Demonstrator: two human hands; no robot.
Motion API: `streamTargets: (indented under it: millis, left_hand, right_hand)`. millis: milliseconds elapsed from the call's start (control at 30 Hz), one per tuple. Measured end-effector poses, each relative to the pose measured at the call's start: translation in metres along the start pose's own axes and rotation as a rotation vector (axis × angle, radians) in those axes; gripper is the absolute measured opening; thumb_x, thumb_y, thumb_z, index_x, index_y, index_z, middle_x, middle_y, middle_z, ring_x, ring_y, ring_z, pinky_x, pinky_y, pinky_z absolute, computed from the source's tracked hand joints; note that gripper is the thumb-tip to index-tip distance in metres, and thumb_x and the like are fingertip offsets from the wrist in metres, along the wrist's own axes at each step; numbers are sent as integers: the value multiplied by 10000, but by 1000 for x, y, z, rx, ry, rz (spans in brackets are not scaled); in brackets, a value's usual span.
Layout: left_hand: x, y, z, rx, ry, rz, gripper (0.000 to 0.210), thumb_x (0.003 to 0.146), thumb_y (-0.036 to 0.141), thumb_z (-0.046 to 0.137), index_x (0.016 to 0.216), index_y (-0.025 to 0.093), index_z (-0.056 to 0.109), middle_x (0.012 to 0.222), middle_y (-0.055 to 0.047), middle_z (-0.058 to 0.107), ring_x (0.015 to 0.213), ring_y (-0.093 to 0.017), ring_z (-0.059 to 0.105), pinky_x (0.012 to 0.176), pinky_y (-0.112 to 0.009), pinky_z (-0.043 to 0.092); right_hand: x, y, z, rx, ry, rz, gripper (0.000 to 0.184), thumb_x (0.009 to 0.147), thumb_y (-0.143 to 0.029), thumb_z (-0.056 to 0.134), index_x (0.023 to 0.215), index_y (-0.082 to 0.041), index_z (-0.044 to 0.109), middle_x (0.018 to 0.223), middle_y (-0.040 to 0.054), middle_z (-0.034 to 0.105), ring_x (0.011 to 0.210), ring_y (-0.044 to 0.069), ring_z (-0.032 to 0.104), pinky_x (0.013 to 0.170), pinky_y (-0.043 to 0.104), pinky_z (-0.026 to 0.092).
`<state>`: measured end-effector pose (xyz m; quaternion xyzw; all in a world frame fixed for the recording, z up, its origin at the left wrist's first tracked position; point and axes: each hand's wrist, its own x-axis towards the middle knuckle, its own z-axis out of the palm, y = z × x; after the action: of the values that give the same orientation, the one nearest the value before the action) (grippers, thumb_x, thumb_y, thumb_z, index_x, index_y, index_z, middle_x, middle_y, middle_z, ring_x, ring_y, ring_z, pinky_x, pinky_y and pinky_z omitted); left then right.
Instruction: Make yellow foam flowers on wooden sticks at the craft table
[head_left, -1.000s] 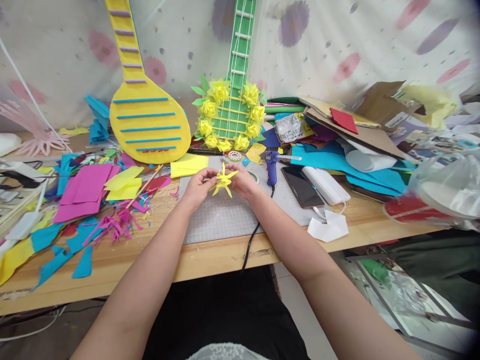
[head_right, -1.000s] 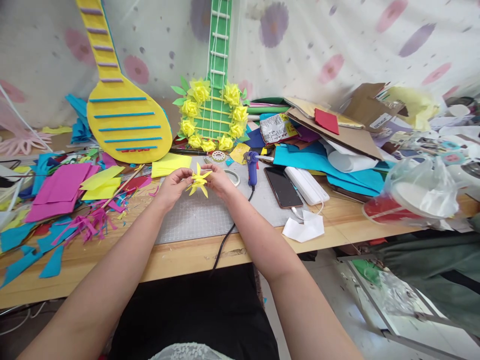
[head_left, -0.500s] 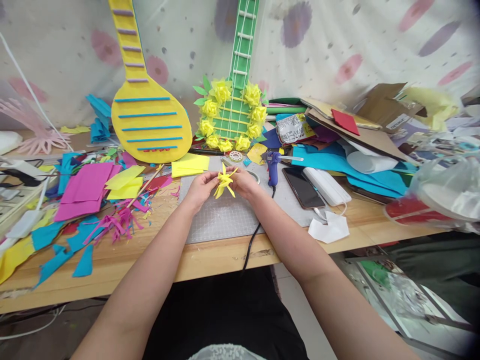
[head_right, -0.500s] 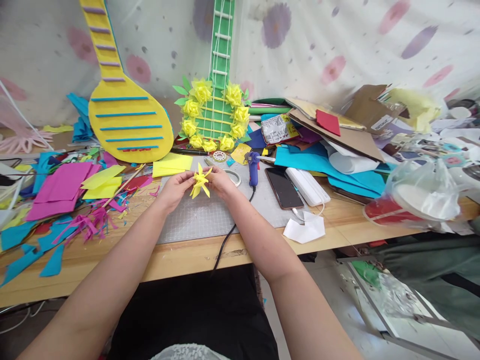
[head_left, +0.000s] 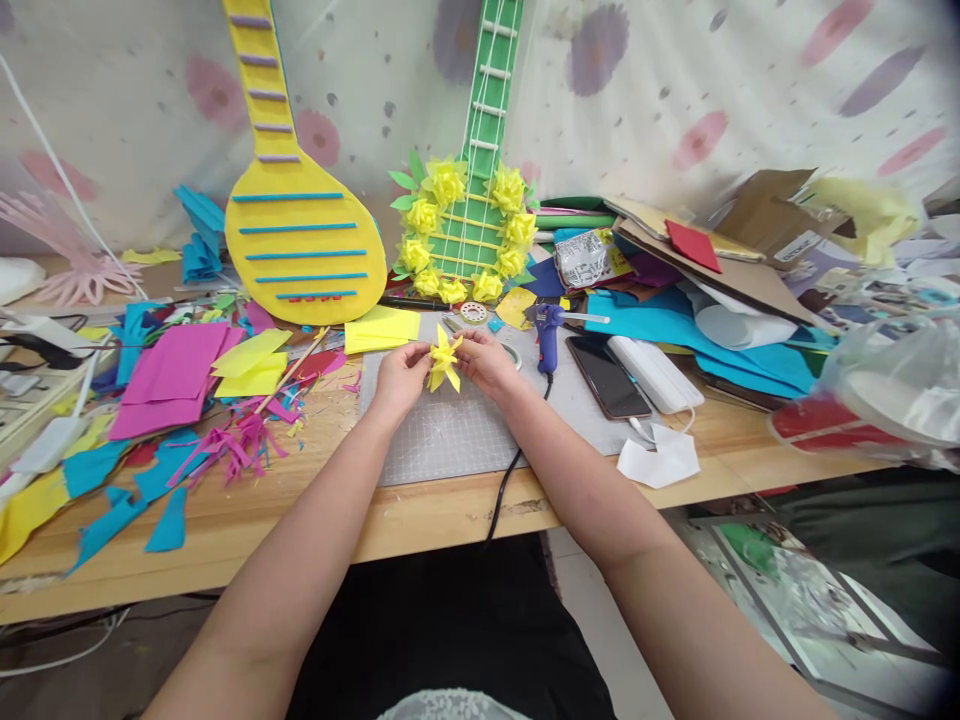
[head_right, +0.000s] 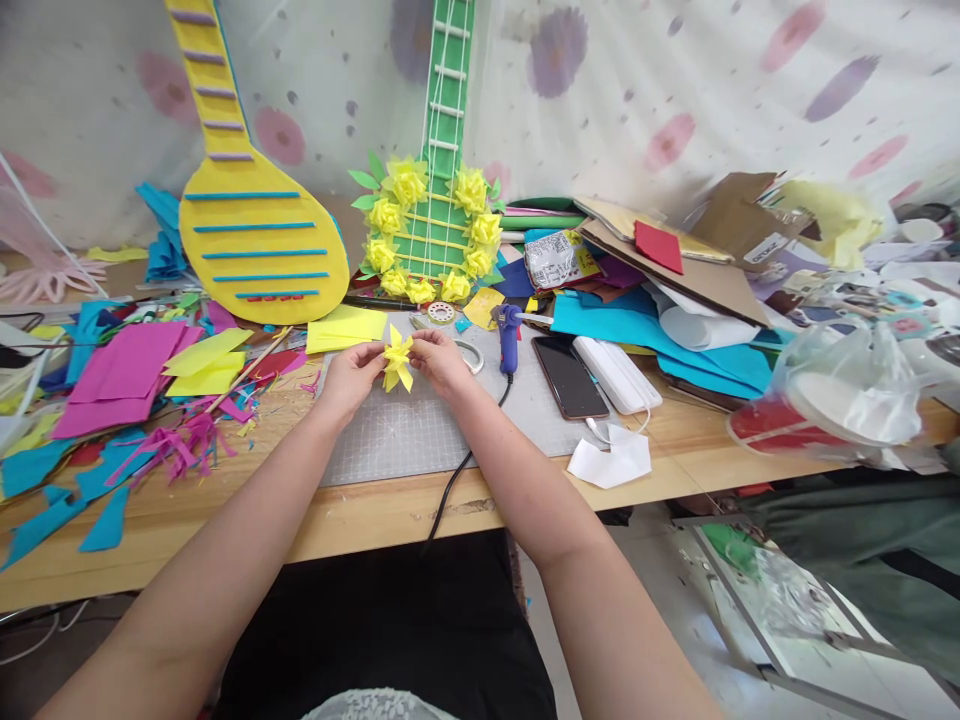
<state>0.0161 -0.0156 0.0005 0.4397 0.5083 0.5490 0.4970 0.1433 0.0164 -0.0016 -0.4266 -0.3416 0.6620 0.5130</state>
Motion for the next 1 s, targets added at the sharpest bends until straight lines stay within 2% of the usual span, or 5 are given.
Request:
streamTargets:
  millis: [333, 567, 667, 867, 1000]
  left_hand:
    - [-3, 6, 1, -143, -44, -128, 227, 564, 224, 721, 760, 134, 652, 786, -44, 661, 719, -142, 592, 689, -277, 463]
    - [0, 8, -1, -266, -26, -216, 223, 520, 193, 757, 691, 125, 629, 737, -30, 633, 679, -120, 578, 665, -269, 468]
    - [2, 9, -3, -341, 49, -220, 201, 537, 176, 746, 688, 135, 620, 734, -15, 623, 670, -103, 562, 652, -251, 457]
    - [8, 9, -10, -429, 148, -200, 213, 543, 186, 754, 680, 152, 595, 733, -1, 619, 666, -86, 540, 676, -243, 435]
    - [10, 9, -13, -475, 200, -224, 234, 519, 184, 770, 670, 157, 594, 695, 18, 599, 604, -59, 491, 632, -212, 415]
  right_hand:
    - [4, 3, 4, -30, 68, -14, 196, 574, -114, 634, 667, -177, 473, 591, -70, 541, 530, 48, 516, 594, 203, 438]
    - [-6, -5, 4, -104, 4, 29, 145, 662, -183, 591, 743, -188, 471, 641, -51, 577, 620, 75, 571, 677, 247, 470]
    - [-13, -7, 4, -148, -94, 26, 149, 676, -151, 584, 772, -185, 475, 663, -22, 610, 648, 93, 598, 691, 270, 490]
    - [-22, -2, 6, -238, -417, 90, 286, 574, -85, 643, 824, -163, 529, 703, -9, 622, 675, 96, 605, 649, 232, 491]
    - [-19, 4, 4, -268, -456, 62, 251, 587, -161, 666, 811, -166, 553, 687, -27, 597, 606, 69, 569, 576, 193, 455]
